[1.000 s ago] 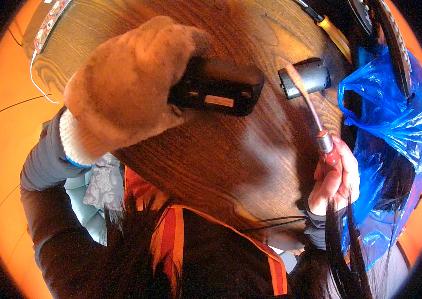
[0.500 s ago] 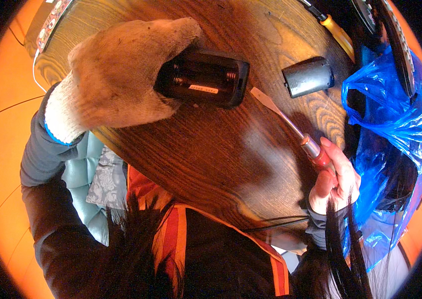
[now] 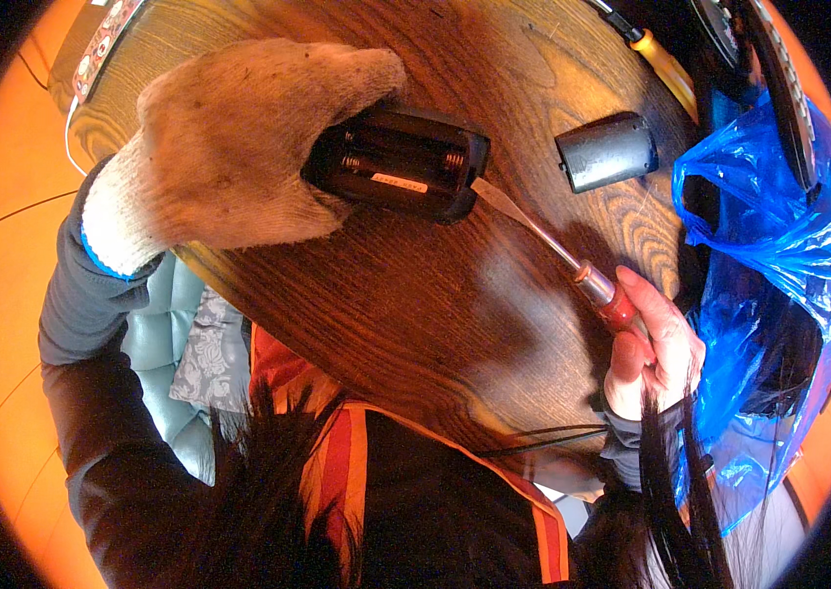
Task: The person disassembles a black remote control using a screwdriver, removes the battery cover and internal circuit board, then reassembles it. They repeat the process with a second remote control, removing screws, opening the case, and inspecting the interior.
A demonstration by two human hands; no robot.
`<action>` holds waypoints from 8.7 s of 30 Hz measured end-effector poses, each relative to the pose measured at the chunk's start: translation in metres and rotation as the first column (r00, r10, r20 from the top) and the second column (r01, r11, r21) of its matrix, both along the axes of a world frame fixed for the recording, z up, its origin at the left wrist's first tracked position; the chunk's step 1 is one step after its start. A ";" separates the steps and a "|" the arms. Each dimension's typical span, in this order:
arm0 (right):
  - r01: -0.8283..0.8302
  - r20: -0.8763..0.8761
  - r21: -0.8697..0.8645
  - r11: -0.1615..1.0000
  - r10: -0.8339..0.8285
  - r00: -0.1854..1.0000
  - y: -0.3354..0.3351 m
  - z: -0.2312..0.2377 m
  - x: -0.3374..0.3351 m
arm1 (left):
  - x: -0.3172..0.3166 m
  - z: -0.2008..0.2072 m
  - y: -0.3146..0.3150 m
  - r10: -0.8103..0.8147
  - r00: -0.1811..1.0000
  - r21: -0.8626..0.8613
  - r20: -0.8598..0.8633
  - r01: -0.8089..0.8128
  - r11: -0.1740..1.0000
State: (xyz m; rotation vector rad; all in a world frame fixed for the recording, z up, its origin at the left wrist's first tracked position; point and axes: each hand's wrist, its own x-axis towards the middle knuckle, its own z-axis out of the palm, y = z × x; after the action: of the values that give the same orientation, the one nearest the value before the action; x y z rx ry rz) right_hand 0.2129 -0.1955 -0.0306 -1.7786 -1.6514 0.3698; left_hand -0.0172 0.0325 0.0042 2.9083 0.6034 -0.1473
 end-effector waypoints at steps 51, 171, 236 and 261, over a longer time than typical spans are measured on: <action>0.238 -0.309 0.062 0.969 -0.208 0.928 -0.018 -0.001 -0.004 | 0.053 -0.004 0.000 -0.140 0.821 -0.058 0.553 0.205 0.977; 0.116 -0.861 -0.121 0.986 -0.163 0.482 0.012 0.004 -0.024 | 0.067 -0.018 -0.049 -0.259 0.866 -0.056 0.428 0.312 0.949; 0.079 -0.360 0.192 0.978 -0.004 0.933 0.010 -0.003 -0.014 | 0.059 -0.041 -0.023 0.844 0.535 -0.606 -0.041 0.658 -0.446; 0.198 -0.345 0.153 0.968 -0.135 0.929 0.007 -0.007 -0.013 | 0.063 -0.023 -0.025 0.678 0.735 -0.567 -0.033 0.545 -0.618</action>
State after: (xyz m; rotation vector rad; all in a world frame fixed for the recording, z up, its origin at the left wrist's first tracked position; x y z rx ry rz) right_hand 0.2003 -0.1890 -0.0372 -1.6023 -1.2455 0.4001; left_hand 0.0462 0.0075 -0.0188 0.3674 0.2057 0.3054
